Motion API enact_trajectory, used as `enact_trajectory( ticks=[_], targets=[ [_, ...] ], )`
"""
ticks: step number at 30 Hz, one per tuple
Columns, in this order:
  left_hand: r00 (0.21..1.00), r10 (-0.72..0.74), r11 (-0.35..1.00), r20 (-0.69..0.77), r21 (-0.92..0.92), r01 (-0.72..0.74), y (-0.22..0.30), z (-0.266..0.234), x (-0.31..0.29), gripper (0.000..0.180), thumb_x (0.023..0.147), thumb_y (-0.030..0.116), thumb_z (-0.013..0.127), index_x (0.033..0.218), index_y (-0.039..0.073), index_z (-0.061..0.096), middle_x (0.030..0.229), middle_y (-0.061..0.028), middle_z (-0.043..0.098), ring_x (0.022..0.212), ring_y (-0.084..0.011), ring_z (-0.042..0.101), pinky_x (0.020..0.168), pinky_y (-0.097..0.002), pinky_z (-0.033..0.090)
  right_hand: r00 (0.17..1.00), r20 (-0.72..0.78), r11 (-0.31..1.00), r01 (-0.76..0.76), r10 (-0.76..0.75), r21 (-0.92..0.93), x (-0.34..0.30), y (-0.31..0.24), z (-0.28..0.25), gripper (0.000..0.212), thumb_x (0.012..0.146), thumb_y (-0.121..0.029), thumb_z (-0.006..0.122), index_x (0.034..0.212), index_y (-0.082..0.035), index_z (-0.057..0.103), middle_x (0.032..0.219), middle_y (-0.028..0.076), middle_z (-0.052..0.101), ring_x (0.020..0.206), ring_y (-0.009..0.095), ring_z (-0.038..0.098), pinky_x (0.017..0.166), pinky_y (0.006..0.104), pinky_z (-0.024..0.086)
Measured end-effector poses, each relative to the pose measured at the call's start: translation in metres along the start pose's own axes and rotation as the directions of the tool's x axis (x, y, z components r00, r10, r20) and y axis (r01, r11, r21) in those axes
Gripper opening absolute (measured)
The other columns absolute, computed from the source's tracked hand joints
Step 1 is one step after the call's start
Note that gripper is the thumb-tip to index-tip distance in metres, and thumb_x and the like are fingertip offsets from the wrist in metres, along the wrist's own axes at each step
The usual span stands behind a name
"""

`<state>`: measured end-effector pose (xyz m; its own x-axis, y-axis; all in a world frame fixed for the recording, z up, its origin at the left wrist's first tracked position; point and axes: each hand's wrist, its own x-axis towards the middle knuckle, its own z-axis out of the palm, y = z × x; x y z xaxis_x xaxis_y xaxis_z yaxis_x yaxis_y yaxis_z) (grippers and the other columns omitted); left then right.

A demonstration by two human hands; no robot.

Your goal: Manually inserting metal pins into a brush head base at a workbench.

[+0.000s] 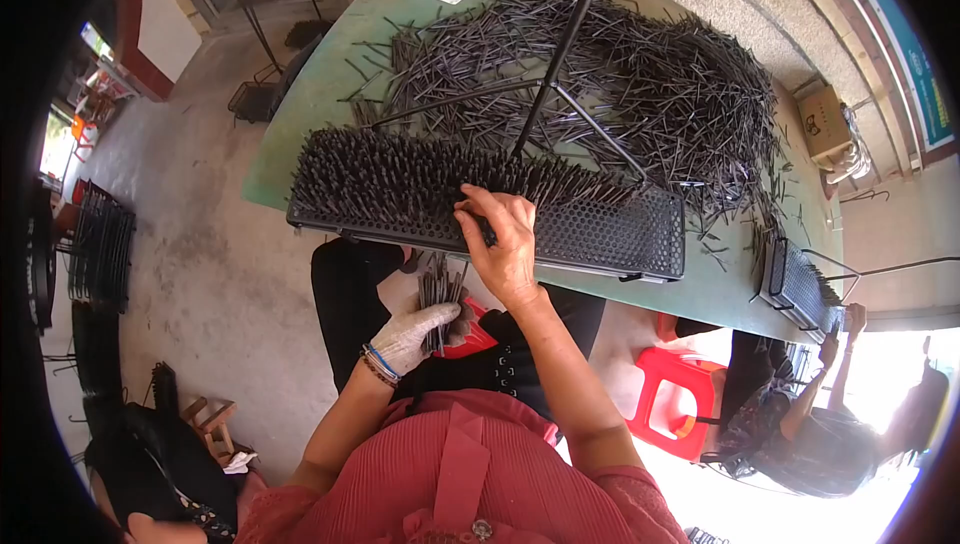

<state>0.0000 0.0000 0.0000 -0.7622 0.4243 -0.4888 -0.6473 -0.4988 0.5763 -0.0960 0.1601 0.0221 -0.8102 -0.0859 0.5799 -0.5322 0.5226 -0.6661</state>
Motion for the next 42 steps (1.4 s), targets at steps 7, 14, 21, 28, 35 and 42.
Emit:
enact_trajectory(
  ticks=[7,14,21,28,35,42],
  targets=[
    [1.000,-0.009,1.000,-0.005,0.008,0.009,0.000,0.005,-0.003,0.025,0.093,0.013,0.061,0.112,-0.003,0.058,0.095,-0.0125,0.067,0.080,-0.0195,0.067,0.068,-0.0280,0.056,0.976,0.049,0.956,0.216,-0.210,-0.200,0.002,-0.006,0.000,0.025,0.080,-0.007,0.073,0.104,-0.008,0.070,0.097,0.003,0.068,0.092,0.021,0.060,0.087,0.0346,0.041],
    [1.000,-0.003,1.000,-0.001,0.015,0.003,-0.002,0.005,-0.003,0.024,0.093,0.013,0.062,0.109,-0.005,0.059,0.095,-0.0130,0.068,0.081,-0.0206,0.068,0.071,-0.0292,0.058,0.961,0.069,0.937,0.278,-0.269,-0.214,0.003,-0.009,0.000,0.023,0.079,-0.007,0.073,0.102,-0.007,0.071,0.097,0.003,0.065,0.091,0.022,0.059,0.086,0.0362,0.040],
    [1.000,-0.026,1.000,-0.008,0.002,0.026,-0.003,0.004,-0.002,0.025,0.092,0.012,0.062,0.111,-0.004,0.059,0.095,-0.0131,0.068,0.081,-0.0207,0.068,0.070,-0.0289,0.058,0.987,0.020,0.954,0.159,-0.159,-0.254,0.003,-0.011,0.000,0.018,0.080,-0.007,0.072,0.099,-0.007,0.072,0.099,0.003,0.064,0.092,0.021,0.058,0.085,0.0364,0.039],
    [1.000,0.009,1.000,-0.010,0.023,-0.008,-0.002,0.005,-0.002,0.025,0.093,0.012,0.062,0.112,-0.003,0.058,0.098,-0.0124,0.067,0.084,-0.0192,0.068,0.072,-0.0286,0.058,0.968,0.123,0.932,0.244,-0.218,-0.269,0.009,-0.019,-0.004,0.020,0.080,-0.007,0.071,0.100,-0.006,0.071,0.101,0.003,0.064,0.094,0.022,0.057,0.086,0.0366,0.039],
    [0.998,0.067,0.997,-0.010,-0.029,-0.068,-0.002,0.009,-0.002,0.025,0.094,0.014,0.061,0.113,-0.002,0.058,0.100,-0.0115,0.067,0.086,-0.0190,0.067,0.076,-0.0316,0.057,0.979,-0.004,0.951,0.198,-0.205,-0.236,0.004,-0.025,-0.014,0.017,0.079,-0.003,0.071,0.096,-0.004,0.071,0.093,0.008,0.066,0.081,0.025,0.061,0.072,0.0347,0.048],
    [0.990,0.140,0.990,0.001,0.005,-0.140,0.003,0.022,-0.005,0.027,0.095,0.015,0.061,0.116,-0.002,0.057,0.101,-0.0110,0.067,0.087,-0.0193,0.067,0.078,-0.0321,0.057,0.799,0.457,0.854,-0.500,0.391,0.144,-0.031,-0.027,-0.032,0.024,0.082,-0.016,0.076,0.092,0.005,0.069,0.077,0.008,0.067,0.066,0.014,0.061,0.060,0.0290,0.048]
  ],
)
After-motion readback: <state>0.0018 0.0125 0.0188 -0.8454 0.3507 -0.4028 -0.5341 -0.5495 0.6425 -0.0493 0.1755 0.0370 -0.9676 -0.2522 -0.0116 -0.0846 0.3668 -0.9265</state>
